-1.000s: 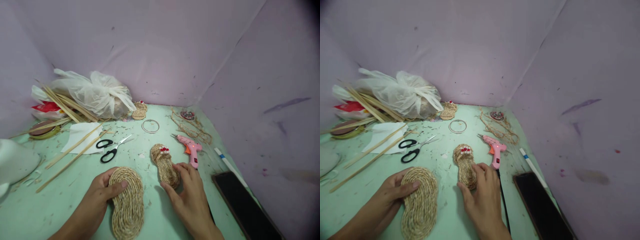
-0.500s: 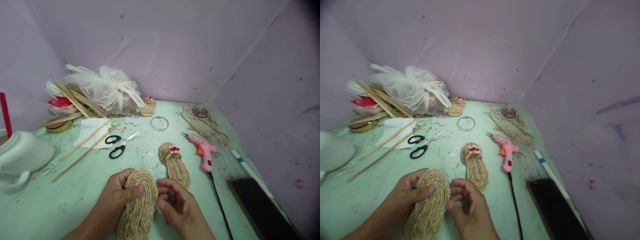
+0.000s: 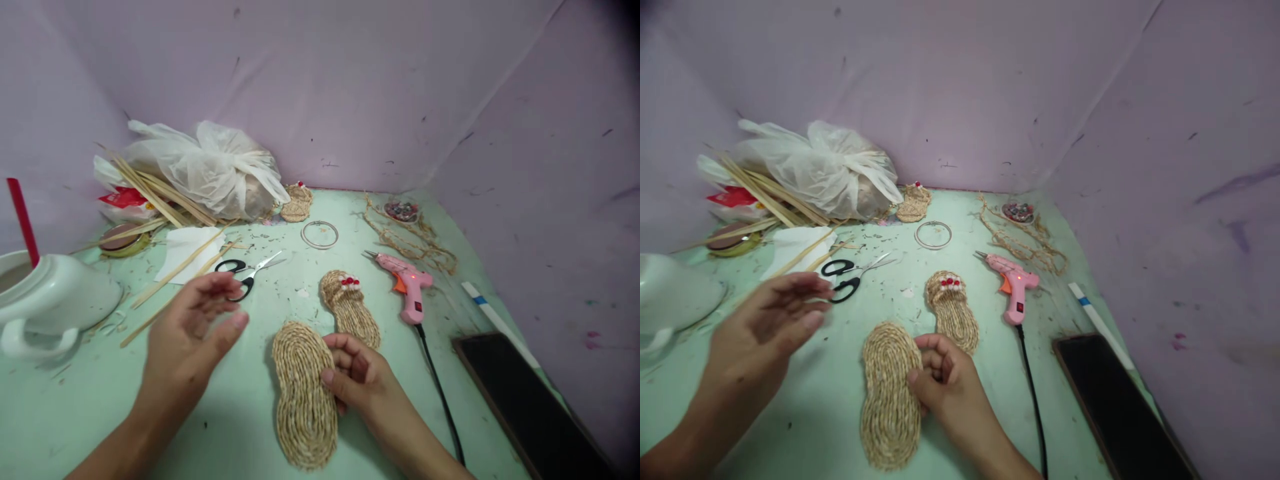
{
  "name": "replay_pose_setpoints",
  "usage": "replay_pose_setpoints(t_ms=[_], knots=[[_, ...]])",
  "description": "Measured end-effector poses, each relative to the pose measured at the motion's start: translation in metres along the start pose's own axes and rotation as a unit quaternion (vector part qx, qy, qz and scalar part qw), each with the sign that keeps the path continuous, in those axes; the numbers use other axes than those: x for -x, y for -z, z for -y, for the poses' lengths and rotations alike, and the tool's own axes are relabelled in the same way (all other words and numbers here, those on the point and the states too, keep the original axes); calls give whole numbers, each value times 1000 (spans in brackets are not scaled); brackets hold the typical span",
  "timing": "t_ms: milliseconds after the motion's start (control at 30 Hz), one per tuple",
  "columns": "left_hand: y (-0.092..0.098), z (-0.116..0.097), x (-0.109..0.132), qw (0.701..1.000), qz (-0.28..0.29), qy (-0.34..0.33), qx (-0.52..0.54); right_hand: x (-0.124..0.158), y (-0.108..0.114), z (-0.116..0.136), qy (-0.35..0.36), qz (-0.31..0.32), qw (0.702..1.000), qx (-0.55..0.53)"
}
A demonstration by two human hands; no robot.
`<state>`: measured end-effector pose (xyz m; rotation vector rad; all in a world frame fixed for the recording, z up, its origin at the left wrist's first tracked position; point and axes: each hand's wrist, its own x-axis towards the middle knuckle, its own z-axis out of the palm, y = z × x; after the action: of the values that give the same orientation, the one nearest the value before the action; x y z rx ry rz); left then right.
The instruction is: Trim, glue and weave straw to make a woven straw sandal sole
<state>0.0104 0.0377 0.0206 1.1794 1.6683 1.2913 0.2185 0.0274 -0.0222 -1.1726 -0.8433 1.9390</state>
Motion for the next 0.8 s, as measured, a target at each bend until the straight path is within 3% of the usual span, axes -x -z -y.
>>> replay_pose_setpoints(t_ms=[100, 267, 333, 533, 800], knots=[[-13, 8, 8, 972, 164, 130, 103, 0, -3, -1, 8, 22, 1000, -13], [-32, 12, 22, 896, 285, 259, 220, 3, -4, -1, 5, 52, 998, -29], [-34, 13, 25, 883, 296, 274, 241, 5, -4, 1, 5, 51, 998, -21], [-35, 18, 26, 904, 271, 257, 208, 10, -3, 10, 40, -42, 996, 65], [-34, 20, 27, 904, 280, 265, 187, 9, -5, 4, 36, -28, 996, 78]])
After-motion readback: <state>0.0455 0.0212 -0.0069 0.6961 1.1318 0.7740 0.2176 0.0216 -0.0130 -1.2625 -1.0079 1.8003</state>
